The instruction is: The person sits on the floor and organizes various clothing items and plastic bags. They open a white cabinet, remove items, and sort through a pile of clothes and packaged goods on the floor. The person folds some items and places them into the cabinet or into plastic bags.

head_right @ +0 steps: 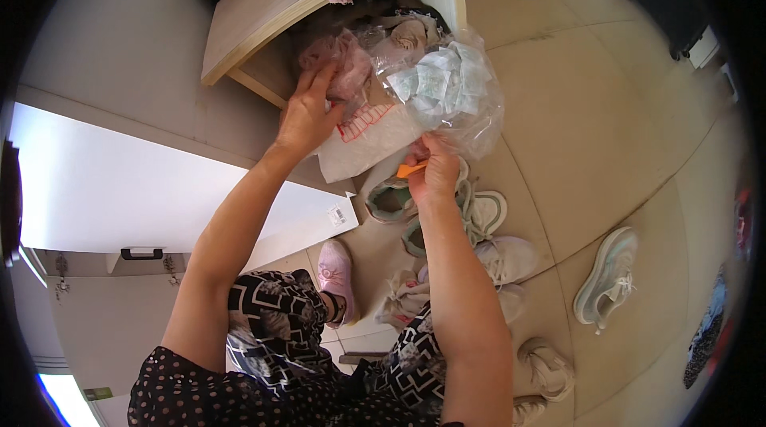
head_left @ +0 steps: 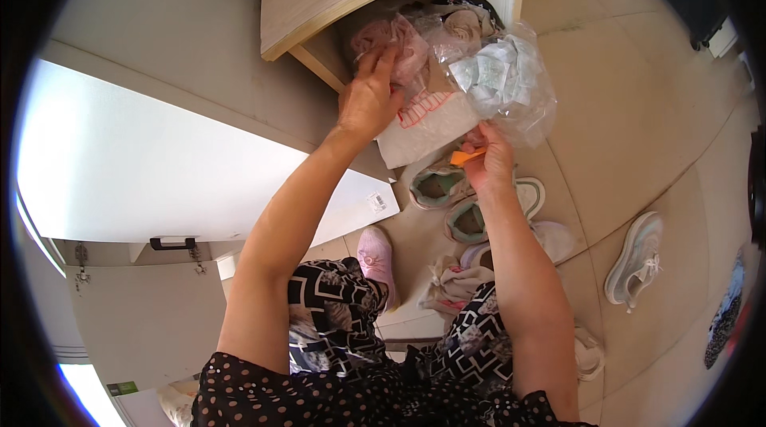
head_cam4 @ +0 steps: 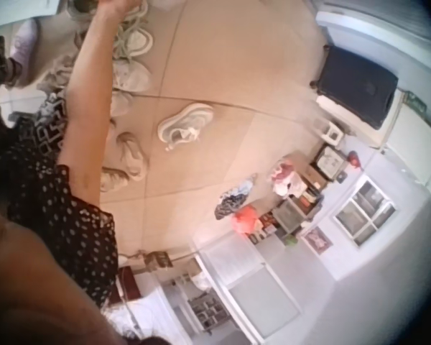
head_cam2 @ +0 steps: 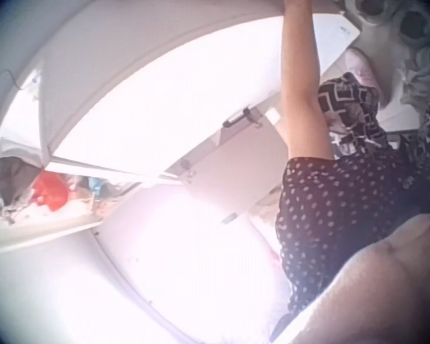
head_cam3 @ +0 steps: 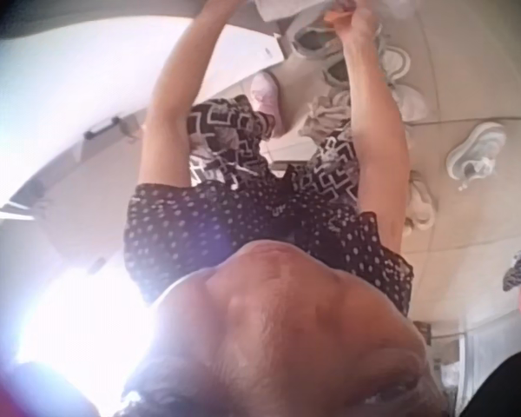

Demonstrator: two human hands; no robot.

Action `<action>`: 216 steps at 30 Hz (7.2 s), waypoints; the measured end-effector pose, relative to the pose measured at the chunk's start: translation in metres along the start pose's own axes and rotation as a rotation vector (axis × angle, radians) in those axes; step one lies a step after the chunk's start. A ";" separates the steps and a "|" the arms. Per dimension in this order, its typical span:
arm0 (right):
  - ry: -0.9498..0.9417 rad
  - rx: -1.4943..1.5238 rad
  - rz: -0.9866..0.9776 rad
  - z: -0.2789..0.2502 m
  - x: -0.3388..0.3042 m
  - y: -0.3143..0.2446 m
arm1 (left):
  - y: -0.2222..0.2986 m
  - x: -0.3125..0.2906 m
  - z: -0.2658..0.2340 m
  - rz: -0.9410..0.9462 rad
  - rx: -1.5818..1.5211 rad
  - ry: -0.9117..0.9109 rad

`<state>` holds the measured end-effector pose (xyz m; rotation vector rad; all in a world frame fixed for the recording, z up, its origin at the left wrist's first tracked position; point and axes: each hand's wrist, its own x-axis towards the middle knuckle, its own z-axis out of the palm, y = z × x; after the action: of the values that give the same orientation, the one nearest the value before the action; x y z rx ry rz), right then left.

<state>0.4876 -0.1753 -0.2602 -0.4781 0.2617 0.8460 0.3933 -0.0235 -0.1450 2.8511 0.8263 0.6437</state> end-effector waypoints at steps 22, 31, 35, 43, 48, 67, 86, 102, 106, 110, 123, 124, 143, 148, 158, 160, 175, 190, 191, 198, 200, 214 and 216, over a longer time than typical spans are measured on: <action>0.367 -0.906 0.326 -0.102 -0.113 -0.100 | 0.074 -0.138 0.081 0.465 -0.219 -0.644; 0.218 -1.552 0.423 -0.086 -0.185 -0.182 | 0.072 -0.043 0.075 0.514 -0.146 -0.332; -0.255 -2.198 0.266 -0.104 -0.194 -0.180 | 0.037 0.067 0.067 0.259 -0.059 0.171; -0.494 -2.271 0.092 -0.061 -0.202 -0.168 | 0.013 0.148 0.102 0.088 0.159 -0.184; -0.527 -1.830 0.298 -0.064 -0.196 -0.165 | 0.010 0.125 0.094 0.229 0.076 -0.191; -0.316 -0.849 0.050 -0.019 -0.213 -0.133 | 0.172 -0.079 -0.028 0.359 -1.112 -1.074; -0.172 -1.393 0.480 -0.037 -0.178 -0.186 | -0.114 0.203 0.073 -0.108 0.389 -0.121; 0.086 -1.534 0.119 -0.049 -0.244 -0.193 | -0.092 0.152 0.097 -0.095 0.377 0.037; 0.300 -1.433 0.172 -0.037 -0.279 -0.187 | -0.222 0.192 0.116 -0.302 0.266 0.010; 0.385 -1.428 0.209 -0.038 -0.273 -0.172 | -0.121 0.215 0.094 -0.386 0.216 -0.233; -0.198 -1.706 0.107 -0.011 -0.247 -0.206 | -0.034 0.103 0.065 0.102 -0.103 0.164; -0.183 -1.701 0.083 -0.009 -0.246 -0.205 | -0.024 0.113 0.060 -0.181 -0.489 0.191; -0.129 -1.718 0.190 -0.017 -0.220 -0.197 | -0.135 0.191 0.062 -0.388 0.660 -0.126; -0.135 -1.670 0.057 -0.005 -0.228 -0.188 | -0.081 0.144 0.052 -0.425 0.581 -0.028; -0.336 -1.714 -0.122 0.005 -0.246 -0.185 | -0.040 0.078 0.035 -0.327 -0.160 0.325; -0.378 -1.720 -0.071 0.000 -0.245 -0.187 | -0.041 0.075 0.028 -0.498 -0.499 0.343; -0.251 -1.636 -0.082 -0.005 -0.232 -0.186 | 0.008 0.026 -0.043 -0.879 -1.762 -0.083; 0.016 -0.909 -0.098 -0.030 -0.211 -0.185 | 0.059 -0.050 -0.054 -0.622 -1.951 -0.766; 0.022 -0.942 -0.133 -0.038 -0.210 -0.186 | 0.061 -0.055 -0.051 -0.622 -1.934 -0.808; 0.089 -1.117 -0.120 -0.088 -0.216 -0.206 | 0.118 -0.110 -0.012 -0.723 -1.382 -0.896; 0.041 -1.339 -0.188 -0.117 -0.217 -0.208 | 0.127 -0.123 -0.002 -0.622 -1.280 -1.001; -0.058 -1.351 0.349 -0.127 -0.263 -0.194 | 0.098 -0.205 -0.023 -0.583 -0.876 -0.511; -0.239 -1.271 0.301 -0.109 -0.272 -0.178 | 0.134 -0.217 -0.035 -0.676 -1.160 -0.437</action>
<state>0.4467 -0.5086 -0.1906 -1.5265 -0.4945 1.3017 0.2777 -0.2528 -0.1649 1.4569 0.8482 0.2299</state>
